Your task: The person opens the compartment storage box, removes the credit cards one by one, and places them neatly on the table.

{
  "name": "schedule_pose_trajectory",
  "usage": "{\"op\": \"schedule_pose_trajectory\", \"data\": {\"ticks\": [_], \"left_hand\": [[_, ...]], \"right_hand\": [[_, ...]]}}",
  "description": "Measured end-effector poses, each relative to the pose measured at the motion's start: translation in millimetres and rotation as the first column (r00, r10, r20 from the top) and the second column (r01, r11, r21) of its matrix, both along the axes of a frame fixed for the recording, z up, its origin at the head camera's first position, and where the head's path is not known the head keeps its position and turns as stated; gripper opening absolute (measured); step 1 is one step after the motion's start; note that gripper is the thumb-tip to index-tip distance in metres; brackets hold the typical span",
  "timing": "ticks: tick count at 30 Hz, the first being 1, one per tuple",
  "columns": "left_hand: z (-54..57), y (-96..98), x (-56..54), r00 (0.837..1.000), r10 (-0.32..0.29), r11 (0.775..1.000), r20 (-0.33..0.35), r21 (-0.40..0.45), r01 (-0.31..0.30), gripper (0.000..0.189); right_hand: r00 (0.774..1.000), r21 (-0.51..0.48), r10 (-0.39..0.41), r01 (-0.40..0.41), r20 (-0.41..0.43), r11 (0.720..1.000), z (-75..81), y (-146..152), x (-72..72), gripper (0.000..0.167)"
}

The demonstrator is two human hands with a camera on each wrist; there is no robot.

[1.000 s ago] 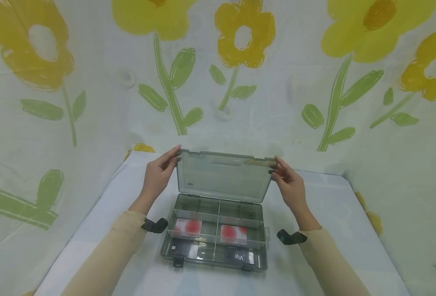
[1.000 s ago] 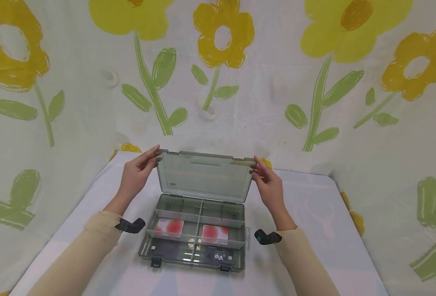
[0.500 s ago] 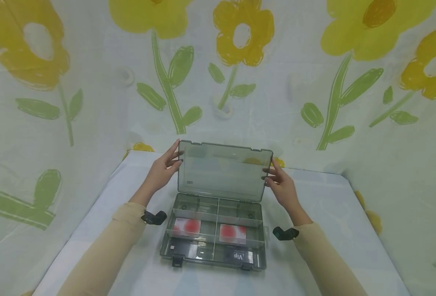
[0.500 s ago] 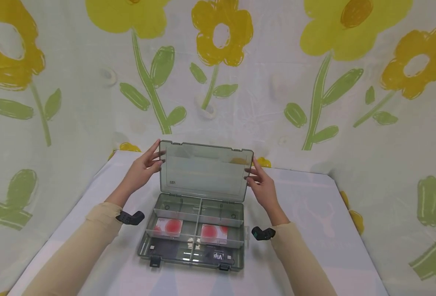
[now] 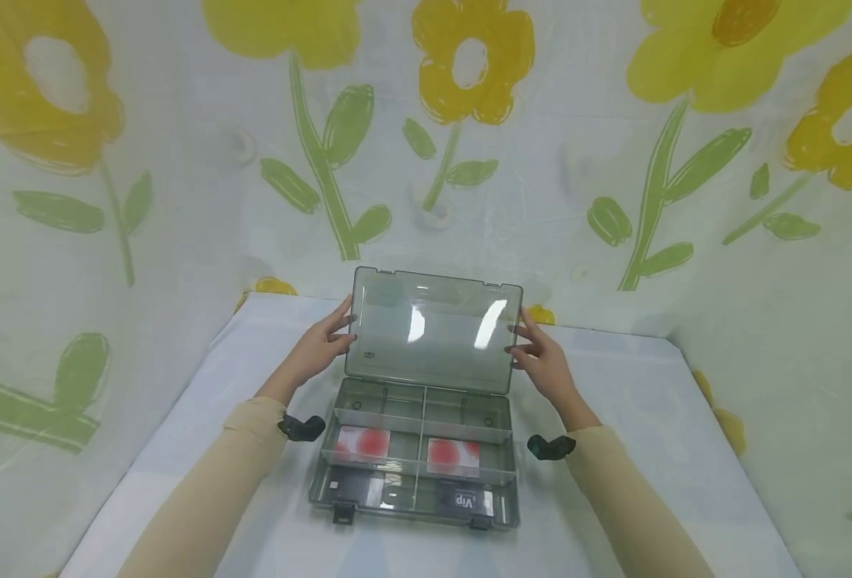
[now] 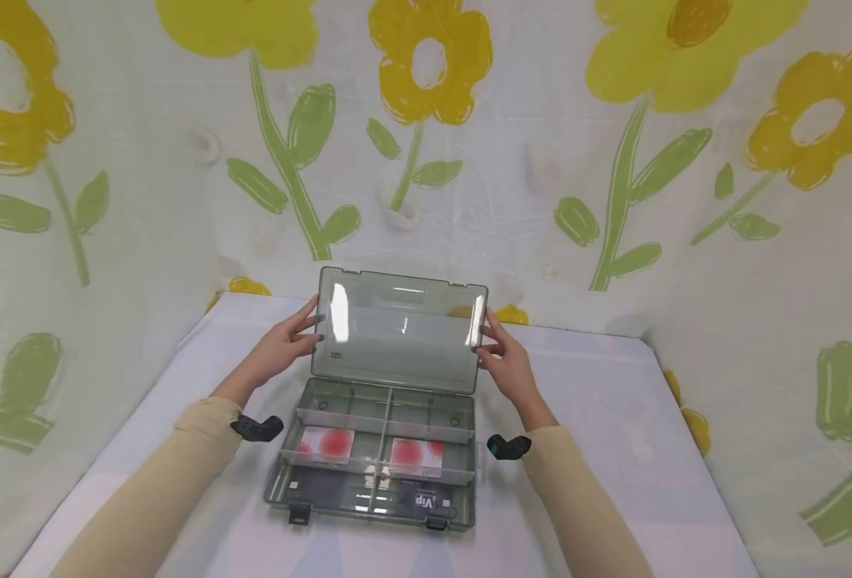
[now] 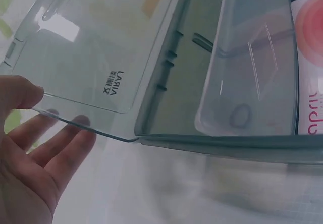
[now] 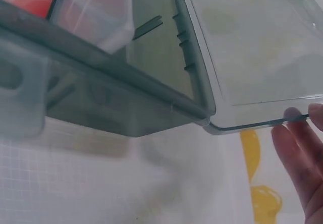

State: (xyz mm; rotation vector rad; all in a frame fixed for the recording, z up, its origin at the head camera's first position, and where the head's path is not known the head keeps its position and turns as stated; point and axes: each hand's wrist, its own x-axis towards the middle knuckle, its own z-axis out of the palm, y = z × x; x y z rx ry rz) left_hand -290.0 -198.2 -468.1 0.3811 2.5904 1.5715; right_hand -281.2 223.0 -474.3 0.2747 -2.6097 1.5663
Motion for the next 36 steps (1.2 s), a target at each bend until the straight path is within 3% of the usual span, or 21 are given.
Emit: {"op": "schedule_pose_trajectory", "data": {"ticks": [10, 15, 30, 36], "left_hand": [[-12.5, -1.4, -4.7, 0.991, -0.097, 0.995, 0.090, -0.023, 0.100, 0.079], [-15.7, 0.2, -8.1, 0.990, -0.088, 0.993, 0.114, -0.068, 0.096, 0.079], [-28.4, -2.0, -16.3, 0.969, -0.082, 0.981, 0.234, -0.150, 0.119, 0.079], [-34.5, -4.2, -18.2, 0.961, -0.086, 0.979, 0.263, -0.154, 0.130, 0.078]], "right_hand": [[0.985, 0.023, 0.116, -0.120, 0.131, 0.993, -10.5, 3.5, -6.1, 0.090], [0.966, 0.025, 0.168, -0.176, 0.197, 0.984, -15.9, 4.4, -7.8, 0.090], [0.931, 0.018, 0.215, -0.230, 0.296, 0.973, -29.6, 8.2, -10.7, 0.077], [0.920, 0.076, 0.175, -0.214, 0.350, 0.974, -34.9, 8.4, -12.5, 0.074]]}}
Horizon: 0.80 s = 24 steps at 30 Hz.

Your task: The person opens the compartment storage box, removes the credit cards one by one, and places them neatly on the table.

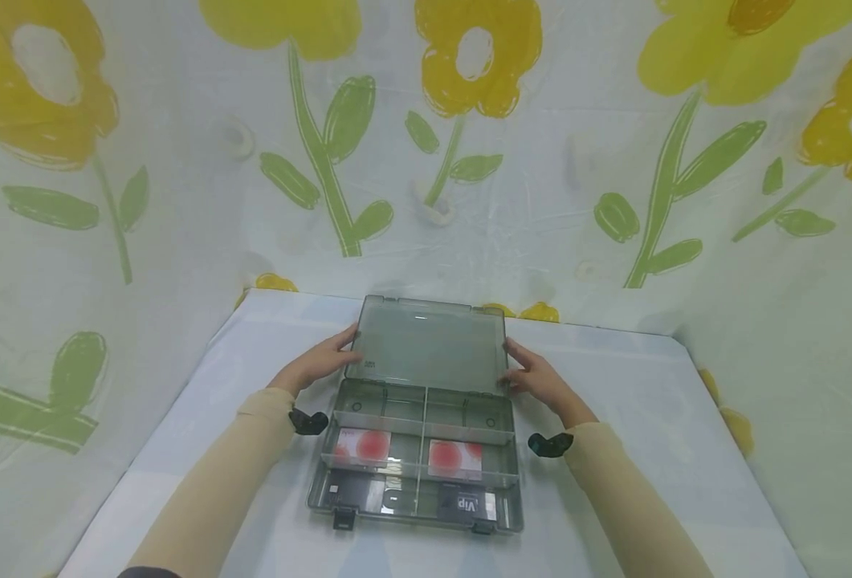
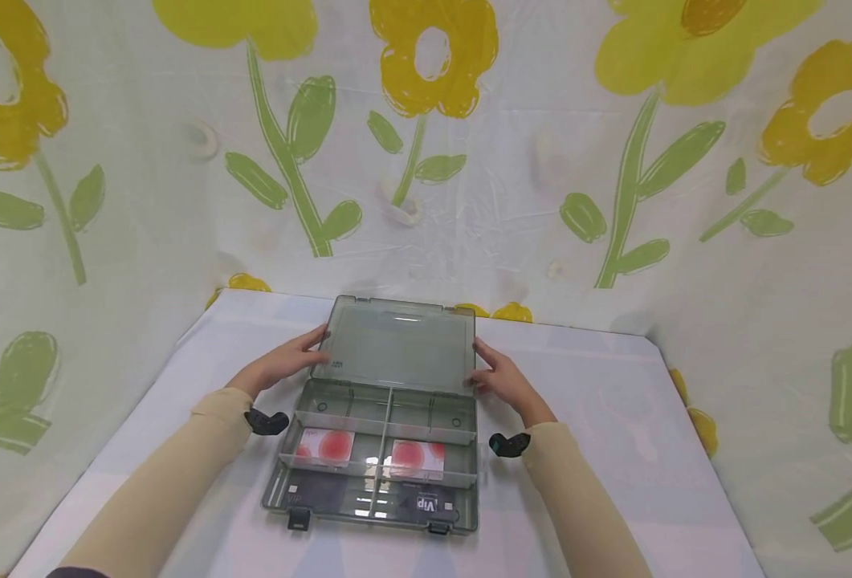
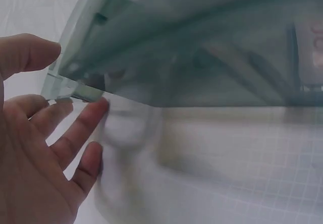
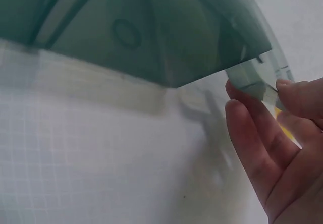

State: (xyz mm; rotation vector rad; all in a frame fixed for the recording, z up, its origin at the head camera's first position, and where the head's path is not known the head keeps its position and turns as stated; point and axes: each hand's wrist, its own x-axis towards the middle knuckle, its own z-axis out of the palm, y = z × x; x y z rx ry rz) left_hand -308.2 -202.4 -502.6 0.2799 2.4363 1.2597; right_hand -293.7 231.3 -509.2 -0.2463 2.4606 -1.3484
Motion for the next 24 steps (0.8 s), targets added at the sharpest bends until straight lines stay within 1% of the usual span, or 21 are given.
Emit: {"op": "schedule_pose_trajectory", "data": {"ticks": [8, 13, 16, 21, 24], "left_hand": [[-3.7, -0.5, 0.6, 0.999, -0.003, 1.000, 0.038, 0.002, 0.003, 0.079], [-4.0, -1.8, 1.5, 0.999, -0.019, 1.000, 0.049, -0.004, 0.020, 0.079], [-5.0, -3.9, 2.0, 0.999, -0.031, 0.999, 0.044, -0.008, 0.032, 0.078], [-8.9, -7.8, 2.1, 0.999, -0.044, 0.998, 0.020, -0.042, 0.045, 0.077], [-10.2, -8.3, 3.4, 0.999, -0.036, 0.998, 0.012, -0.051, 0.036, 0.077]], "right_hand": [[0.998, 0.069, -0.035, 0.032, 0.050, 0.997, -4.6, 1.8, 0.7, 0.067], [0.997, 0.066, -0.045, 0.041, 0.069, 0.997, -6.7, 2.5, 0.3, 0.065], [0.997, 0.056, -0.040, 0.036, 0.071, 0.998, -7.3, 2.6, 0.0, 0.065], [0.996, 0.065, -0.043, 0.038, 0.076, 0.997, -7.5, 2.9, 1.1, 0.065], [0.995, 0.074, -0.050, 0.044, 0.081, 0.996, -6.7, 2.8, 2.8, 0.065]]}}
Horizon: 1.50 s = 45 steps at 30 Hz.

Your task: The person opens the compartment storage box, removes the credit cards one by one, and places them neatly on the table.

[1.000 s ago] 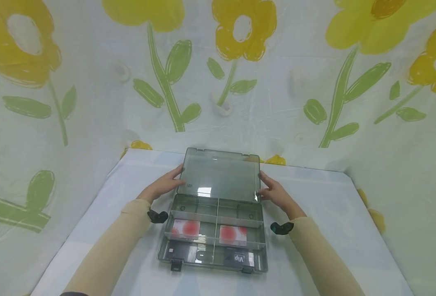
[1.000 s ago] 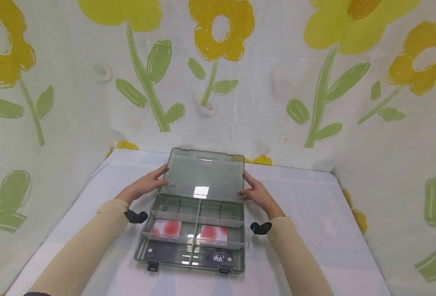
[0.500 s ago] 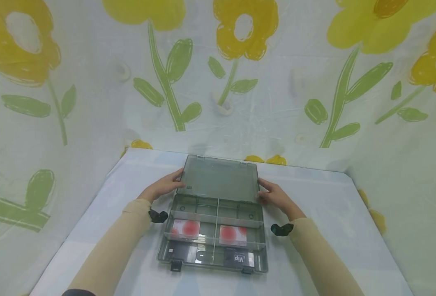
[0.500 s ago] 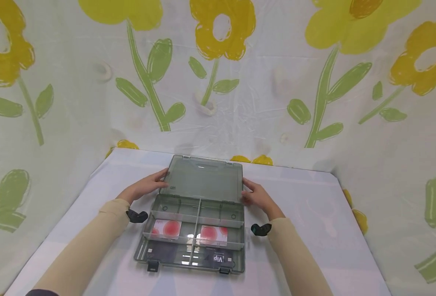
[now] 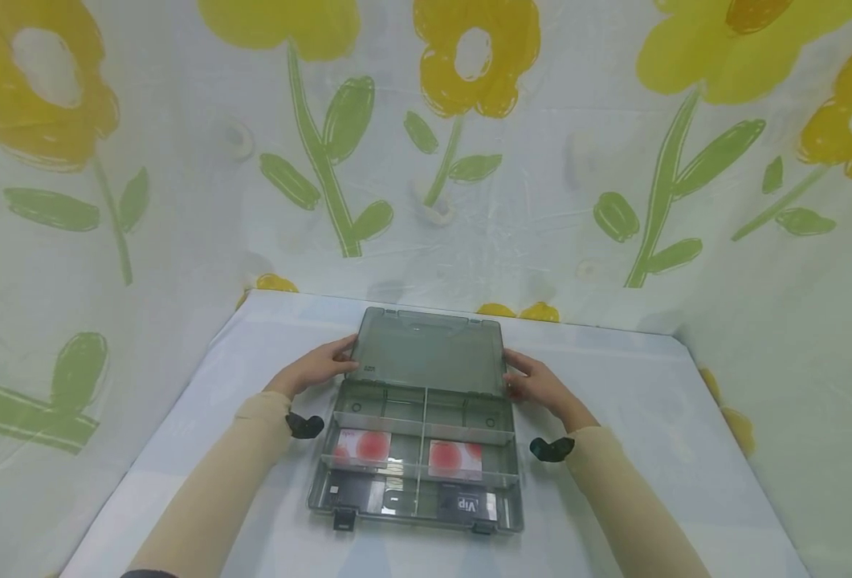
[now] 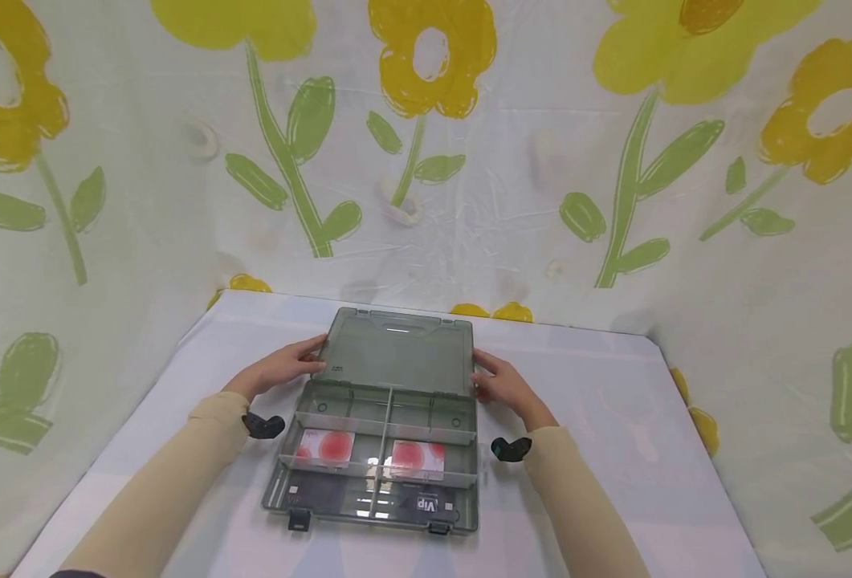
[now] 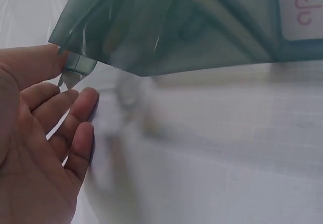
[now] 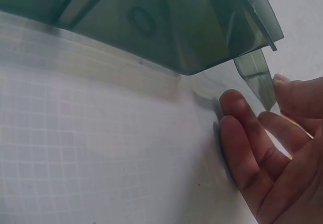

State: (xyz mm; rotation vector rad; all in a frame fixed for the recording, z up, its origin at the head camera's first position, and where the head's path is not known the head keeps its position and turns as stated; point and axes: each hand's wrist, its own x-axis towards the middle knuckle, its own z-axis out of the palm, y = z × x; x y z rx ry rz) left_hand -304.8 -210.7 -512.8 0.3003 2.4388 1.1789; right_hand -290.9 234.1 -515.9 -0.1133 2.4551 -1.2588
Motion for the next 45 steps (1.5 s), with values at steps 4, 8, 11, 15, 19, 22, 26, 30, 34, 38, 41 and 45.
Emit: {"op": "schedule_pose_trajectory", "data": {"ticks": [4, 8, 11, 15, 19, 22, 26, 30, 34, 38, 41, 45], "left_hand": [[-0.7, 0.0, 3.0, 1.000, 0.024, 1.000, 0.005, 0.003, -0.024, 0.075], [-0.7, 0.0, 7.1, 0.999, 0.032, 0.999, 0.002, 0.012, -0.032, 0.073], [0.0, -0.8, 11.2, 1.000, 0.025, 0.999, -0.014, 0.021, -0.025, 0.073], [-1.2, -2.2, 15.9, 0.999, 0.029, 0.999, -0.033, 0.043, -0.027, 0.070], [-4.3, -2.3, 19.4, 0.998, 0.050, 0.997, -0.040, 0.062, -0.048, 0.067], [-5.7, -1.9, 22.0, 0.997, 0.067, 0.995, -0.049, 0.071, -0.063, 0.065], [-5.3, -2.7, 27.1, 0.995, 0.068, 0.995, -0.076, 0.079, -0.062, 0.064], [-3.4, -5.9, 33.9, 0.994, 0.070, 0.995, -0.087, 0.074, -0.063, 0.063], [-2.6, -8.8, 40.1, 0.992, 0.083, 0.994, -0.094, 0.083, -0.075, 0.061], [-3.1, -9.7, 48.4, 0.992, 0.088, 0.992, -0.095, 0.100, -0.078, 0.060], [-2.8, -9.5, 56.1, 0.992, 0.087, 0.991, -0.095, 0.106, -0.077, 0.061], [-1.0, -10.3, 67.2, 0.988, 0.104, 0.990, -0.110, 0.106, -0.092, 0.064]], "right_hand": [[1.000, 0.013, 0.001, -0.001, 0.000, 1.000, 0.8, -1.5, 2.0, 0.063], [1.000, 0.029, -0.003, 0.004, -0.010, 1.000, 0.5, -2.2, 3.1, 0.061], [1.000, 0.028, -0.010, 0.010, -0.019, 1.000, 0.1, -1.9, 4.1, 0.061], [1.000, 0.015, -0.001, 0.001, -0.031, 1.000, 0.6, -0.8, 6.7, 0.059], [0.999, 0.008, 0.012, -0.012, -0.039, 1.000, 2.7, 1.2, 10.1, 0.055], [0.999, 0.000, 0.012, -0.012, -0.040, 1.000, 4.9, 3.4, 13.4, 0.054], [0.999, 0.001, 0.025, -0.025, -0.047, 1.000, 6.8, 6.4, 17.7, 0.053], [0.998, 0.016, 0.034, -0.033, -0.051, 0.999, 7.9, 7.9, 23.3, 0.053], [0.997, 0.014, 0.030, -0.030, -0.064, 0.999, 10.4, 9.4, 31.7, 0.053], [0.996, -0.004, 0.027, -0.027, -0.083, 1.000, 10.7, 12.2, 40.9, 0.054], [0.995, -0.006, 0.022, -0.023, -0.095, 1.000, 10.1, 14.2, 47.2, 0.053], [0.992, 0.002, 0.032, -0.032, -0.121, 0.999, 10.8, 16.2, 55.8, 0.050]]}}
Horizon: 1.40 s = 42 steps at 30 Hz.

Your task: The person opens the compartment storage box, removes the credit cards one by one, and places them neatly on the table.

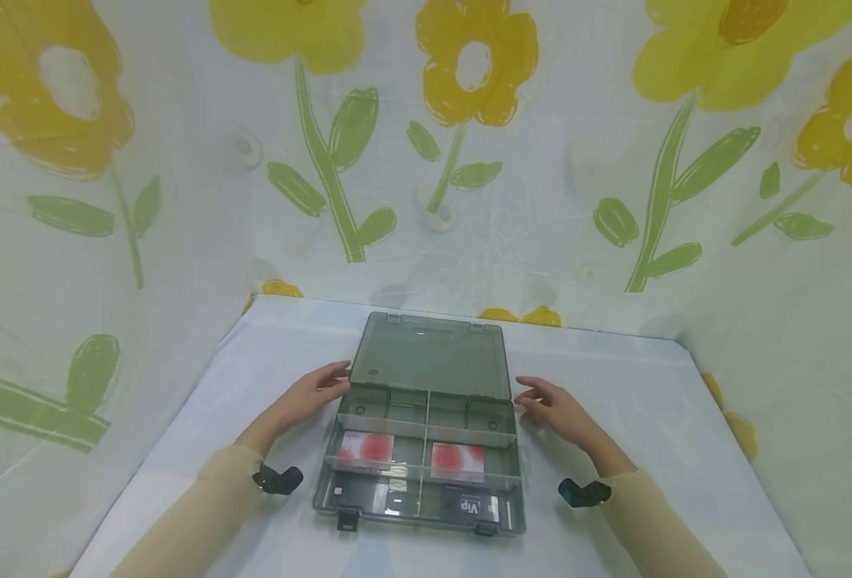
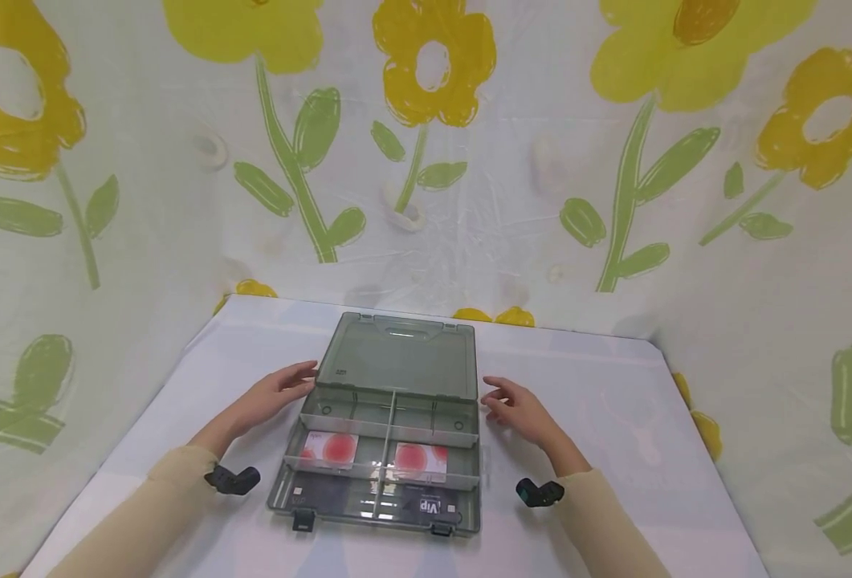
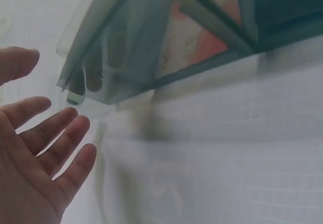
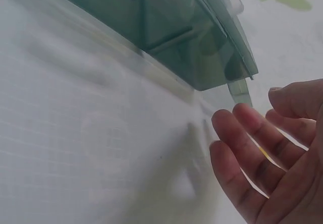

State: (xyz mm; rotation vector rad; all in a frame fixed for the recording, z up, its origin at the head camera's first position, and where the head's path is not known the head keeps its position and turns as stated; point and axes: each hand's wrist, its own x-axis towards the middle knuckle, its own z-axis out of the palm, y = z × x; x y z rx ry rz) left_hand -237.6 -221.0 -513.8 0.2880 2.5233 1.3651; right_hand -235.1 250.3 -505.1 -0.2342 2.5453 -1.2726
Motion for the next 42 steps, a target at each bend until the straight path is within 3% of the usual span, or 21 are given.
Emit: {"op": "schedule_pose_trajectory", "data": {"ticks": [9, 15, 19, 23, 28, 32, 42], "left_hand": [[-0.7, -1.1, 30.3, 1.000, -0.012, 0.997, -0.026, 0.071, 0.014, 0.066], [-7.1, -0.3, 50.2, 0.998, -0.042, 0.991, -0.049, 0.122, 0.048, 0.071], [-11.4, 0.8, 68.1, 0.999, -0.036, 0.986, -0.027, 0.162, 0.040, 0.077], [-14.6, 1.7, 86.0, 0.999, -0.025, 0.993, -0.032, 0.118, 0.028, 0.090], [-18.6, 0.8, 103.0, 0.993, -0.079, 0.997, -0.092, 0.003, 0.079, 0.113], [-21.1, -0.2, 110.3, 0.983, -0.118, 0.992, -0.138, -0.064, 0.110, 0.129], [-22.2, 1.4, 113.2, 0.974, -0.152, 0.986, -0.167, -0.088, 0.139, 0.142]], "right_hand": [[1.000, 0.005, 0.004, -0.004, 0.014, 1.000, 4.9, 1.0, 20.7, 0.047], [1.000, 0.022, -0.011, 0.011, 0.007, 1.000, 9.3, -0.4, 33.6, 0.046], [1.000, 0.015, -0.019, 0.019, 0.002, 1.000, 10.8, 0.0, 42.1, 0.045], [1.000, 0.008, -0.001, 0.001, -0.011, 1.000, 13.4, -1.5, 48.6, 0.045], [0.998, -0.007, 0.046, -0.046, -0.045, 0.999, 18.4, -5.5, 54.5, 0.046], [0.996, -0.003, 0.063, -0.064, -0.066, 0.998, 21.7, -8.2, 58.4, 0.045], [0.987, -0.038, 0.118, -0.123, -0.105, 0.992, 29.1, -15.9, 66.9, 0.044]]}}
